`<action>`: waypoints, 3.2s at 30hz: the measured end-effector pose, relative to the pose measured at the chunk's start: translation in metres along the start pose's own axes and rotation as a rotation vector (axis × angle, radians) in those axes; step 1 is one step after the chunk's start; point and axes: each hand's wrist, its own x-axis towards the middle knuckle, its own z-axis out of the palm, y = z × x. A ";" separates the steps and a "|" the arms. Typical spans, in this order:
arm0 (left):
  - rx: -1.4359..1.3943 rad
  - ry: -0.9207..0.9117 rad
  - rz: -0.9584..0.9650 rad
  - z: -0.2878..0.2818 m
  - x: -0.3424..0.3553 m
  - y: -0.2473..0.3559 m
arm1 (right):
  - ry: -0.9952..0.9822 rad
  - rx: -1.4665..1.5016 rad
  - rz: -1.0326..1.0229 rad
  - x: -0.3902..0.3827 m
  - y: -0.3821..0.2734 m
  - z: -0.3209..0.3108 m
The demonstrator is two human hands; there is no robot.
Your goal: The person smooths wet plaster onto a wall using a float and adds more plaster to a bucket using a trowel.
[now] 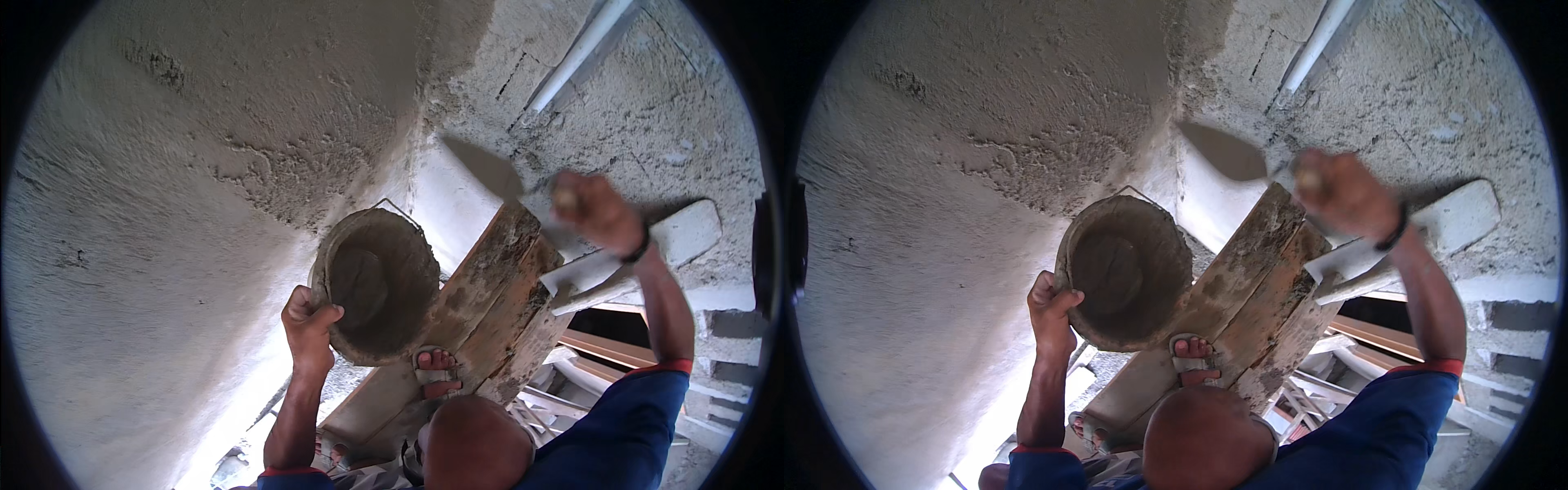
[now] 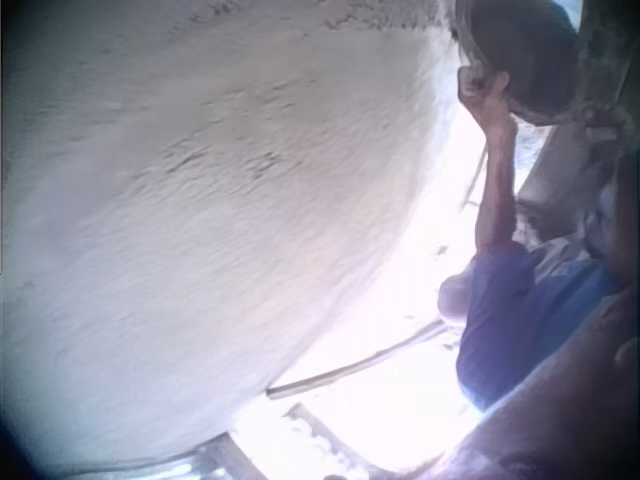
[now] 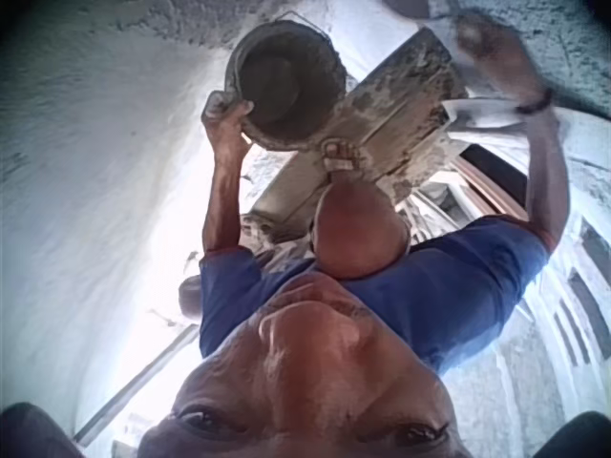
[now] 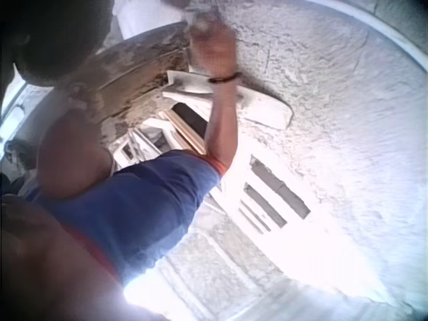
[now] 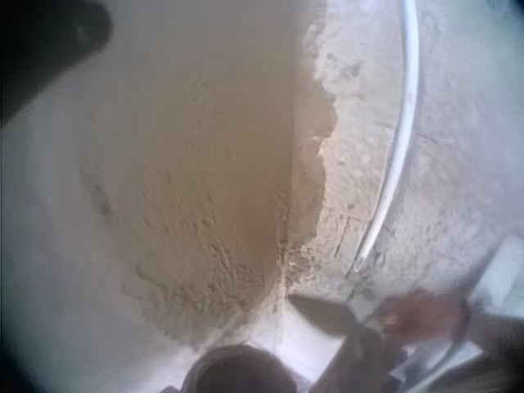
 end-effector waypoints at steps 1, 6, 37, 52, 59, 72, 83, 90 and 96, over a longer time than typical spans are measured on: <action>-0.013 0.004 0.023 0.000 0.000 0.004 | -0.019 -0.278 0.041 -0.004 -0.031 0.023; 0.006 -0.039 0.064 0.013 -0.003 0.014 | -0.206 -0.292 -0.083 -0.016 -0.063 0.063; -0.250 -0.568 -0.437 0.091 -0.057 -0.186 | 1.469 0.627 0.819 -0.224 0.094 0.181; 0.133 -0.531 -0.373 0.120 -0.068 -0.128 | 1.146 0.517 0.702 -0.210 0.065 0.157; -0.286 -0.429 -0.466 0.117 -0.056 -0.149 | 0.126 -0.283 0.529 -0.193 -0.026 0.140; -0.194 -0.377 -0.184 0.085 -0.014 -0.052 | -0.085 -0.613 0.270 -0.117 -0.071 0.109; 0.088 -0.284 0.106 0.070 -0.014 0.039 | -0.320 -0.546 0.065 -0.016 -0.072 0.125; -0.058 -0.271 0.048 0.034 -0.011 0.067 | 0.059 -0.142 -0.117 -0.034 -0.059 0.150; -0.081 -0.233 -0.042 0.026 -0.021 0.092 | 0.158 -0.165 -0.194 -0.026 -0.066 0.128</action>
